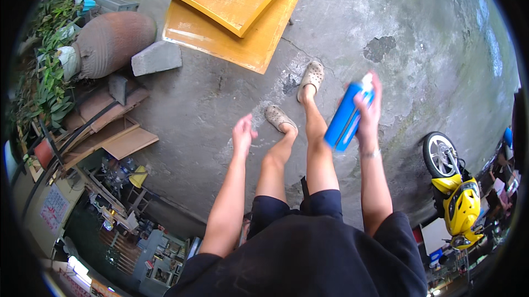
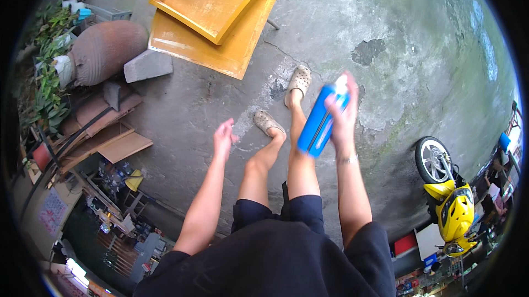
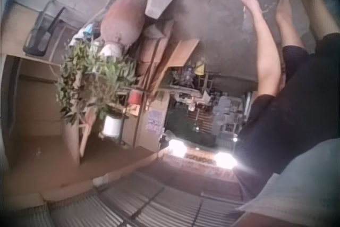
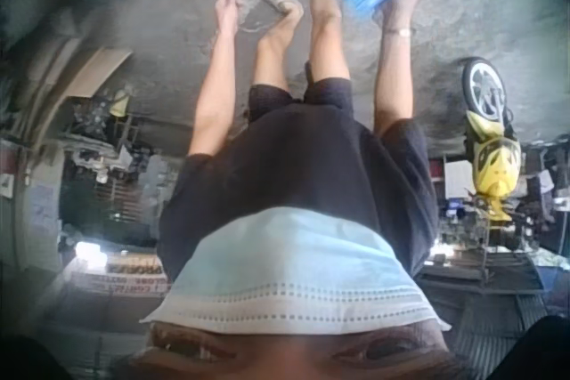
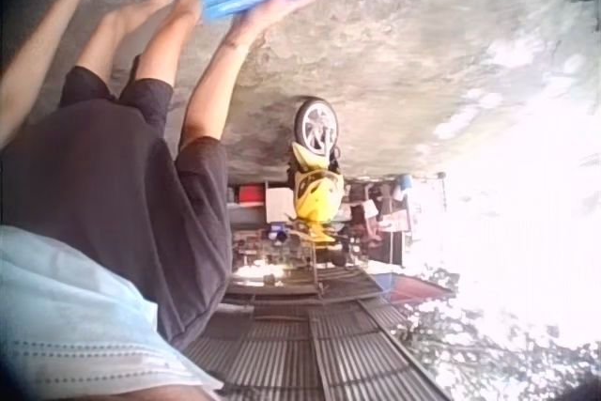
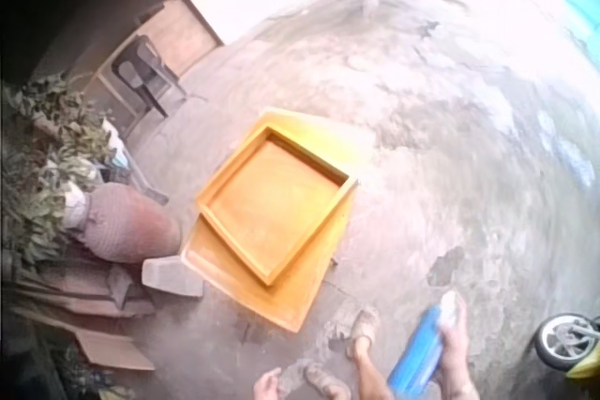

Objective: The person spray paints a yellow wooden frame with a blue spray can. They move around the frame to cover all sides and edges, then briefly walk to a table where another person is working before returning to continue painting.

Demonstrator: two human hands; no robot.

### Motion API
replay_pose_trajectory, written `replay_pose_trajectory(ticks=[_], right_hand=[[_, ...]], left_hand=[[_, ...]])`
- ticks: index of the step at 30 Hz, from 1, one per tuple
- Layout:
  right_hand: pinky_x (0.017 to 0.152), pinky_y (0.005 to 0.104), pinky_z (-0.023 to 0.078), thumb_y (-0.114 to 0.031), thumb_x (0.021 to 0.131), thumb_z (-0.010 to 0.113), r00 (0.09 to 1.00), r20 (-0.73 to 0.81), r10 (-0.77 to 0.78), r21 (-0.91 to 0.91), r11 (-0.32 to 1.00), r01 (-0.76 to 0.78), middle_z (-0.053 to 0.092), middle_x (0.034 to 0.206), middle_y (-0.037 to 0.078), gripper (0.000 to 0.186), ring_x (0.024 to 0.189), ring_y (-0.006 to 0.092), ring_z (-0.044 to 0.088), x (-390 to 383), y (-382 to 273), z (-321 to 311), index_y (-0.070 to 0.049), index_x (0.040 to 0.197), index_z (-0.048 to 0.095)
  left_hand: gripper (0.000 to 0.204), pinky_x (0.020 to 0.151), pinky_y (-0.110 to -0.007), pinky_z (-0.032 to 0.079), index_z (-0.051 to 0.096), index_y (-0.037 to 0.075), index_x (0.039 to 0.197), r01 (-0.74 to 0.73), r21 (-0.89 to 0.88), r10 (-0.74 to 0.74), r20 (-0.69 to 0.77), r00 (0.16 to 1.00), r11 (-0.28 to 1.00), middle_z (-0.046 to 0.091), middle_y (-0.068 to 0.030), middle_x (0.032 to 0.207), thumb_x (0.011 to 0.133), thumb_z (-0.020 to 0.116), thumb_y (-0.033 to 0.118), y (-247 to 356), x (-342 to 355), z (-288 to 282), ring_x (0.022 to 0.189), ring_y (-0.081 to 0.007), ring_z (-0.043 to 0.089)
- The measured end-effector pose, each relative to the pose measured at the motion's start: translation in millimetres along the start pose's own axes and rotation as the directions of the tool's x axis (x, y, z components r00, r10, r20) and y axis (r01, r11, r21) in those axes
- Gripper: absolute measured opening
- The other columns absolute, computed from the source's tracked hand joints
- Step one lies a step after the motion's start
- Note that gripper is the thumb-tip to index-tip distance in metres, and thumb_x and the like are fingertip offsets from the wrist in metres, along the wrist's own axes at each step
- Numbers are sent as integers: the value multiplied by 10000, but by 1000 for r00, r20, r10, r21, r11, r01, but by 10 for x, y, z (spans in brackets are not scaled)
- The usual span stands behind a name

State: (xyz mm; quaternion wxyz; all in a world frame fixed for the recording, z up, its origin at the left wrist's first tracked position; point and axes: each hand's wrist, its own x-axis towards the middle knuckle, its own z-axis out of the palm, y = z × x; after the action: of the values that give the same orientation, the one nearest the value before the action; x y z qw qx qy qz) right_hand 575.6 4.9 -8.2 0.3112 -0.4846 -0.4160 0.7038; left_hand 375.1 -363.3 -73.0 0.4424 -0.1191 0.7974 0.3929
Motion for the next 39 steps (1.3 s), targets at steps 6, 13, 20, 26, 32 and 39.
replay_pose_trajectory(ticks=[6, 13, 20, 26, 32, 39], right_hand=[[832, 440, 610, -404, 986, 639, 811, -585, -9, 324, 914, 244, 660, 1177, 185, 643, 980, 287, 692, -53, -307, -309, -120, 1503, 384], [798, 423, 629, -233, 913, 772, 978, -210, -11, 38, 999, 19, 649, 1186, 184, 833, 960, 297, 701, -420, -230, 91, -150, 1577, 275], [1097, 413, 449, -181, 854, 833, 915, 69, -397, -553, 748, 367, 563, 1427, 155, 803, 1275, 299, 578, 265, -273, 288, -96, 1538, 420], [956, 347, 534, -210, 837, 863, 840, -67, -538, -464, 762, 451, 585, 1352, 137, 712, 1096, 227, 649, 1023, -180, 618, -71, 1441, 511], [816, 306, 562, -267, 861, 867, 744, -107, -659, -514, 678, 526, 643, 1164, 98, 663, 914, 162, 670, 1397, 60, 832, -77, 1404, 538], [866, 385, 571, -243, 804, 873, 876, 42, -481, -402, 794, 455, 656, 1205, 174, 680, 1013, 288, 700, 544, 722, 1319, -100, 1389, 557]], left_hand=[[279, 646, -260, 535, 683, 78, 1308, 104, 240, -90, -66, 994, 965, 694, -27, 896, 1064, 569, 154, -743, -1027, -634, 725, -97, 648], [658, 1030, -429, 512, 428, 65, 1504, 303, 442, -296, -87, 951, 844, 642, -185, 1293, 979, 680, 371, -1087, -1466, -475, 1121, -301, 657], [1357, 1101, -503, 467, 105, 65, 1621, 311, 790, -341, -137, 930, 529, 447, -324, 1508, 666, 870, 651, -270, -1701, 82, 1316, -483, 546], [1365, 1025, -504, 521, 68, 78, 1601, 400, 879, -461, -252, 851, 258, 501, -336, 1395, 654, 902, 597, -427, -1503, 329, 1189, -475, 628], [1201, 985, -512, 542, 213, 76, 1528, 367, 899, -412, -249, 876, 237, 534, -314, 1341, 668, 906, 549, -478, -1367, 114, 1150, -456, 650], [1166, 973, -520, 543, 230, 100, 1518, 328, 916, -380, -225, 897, 232, 532, -317, 1347, 676, 904, 543, -560, -1362, 50, 1148, -464, 647]])
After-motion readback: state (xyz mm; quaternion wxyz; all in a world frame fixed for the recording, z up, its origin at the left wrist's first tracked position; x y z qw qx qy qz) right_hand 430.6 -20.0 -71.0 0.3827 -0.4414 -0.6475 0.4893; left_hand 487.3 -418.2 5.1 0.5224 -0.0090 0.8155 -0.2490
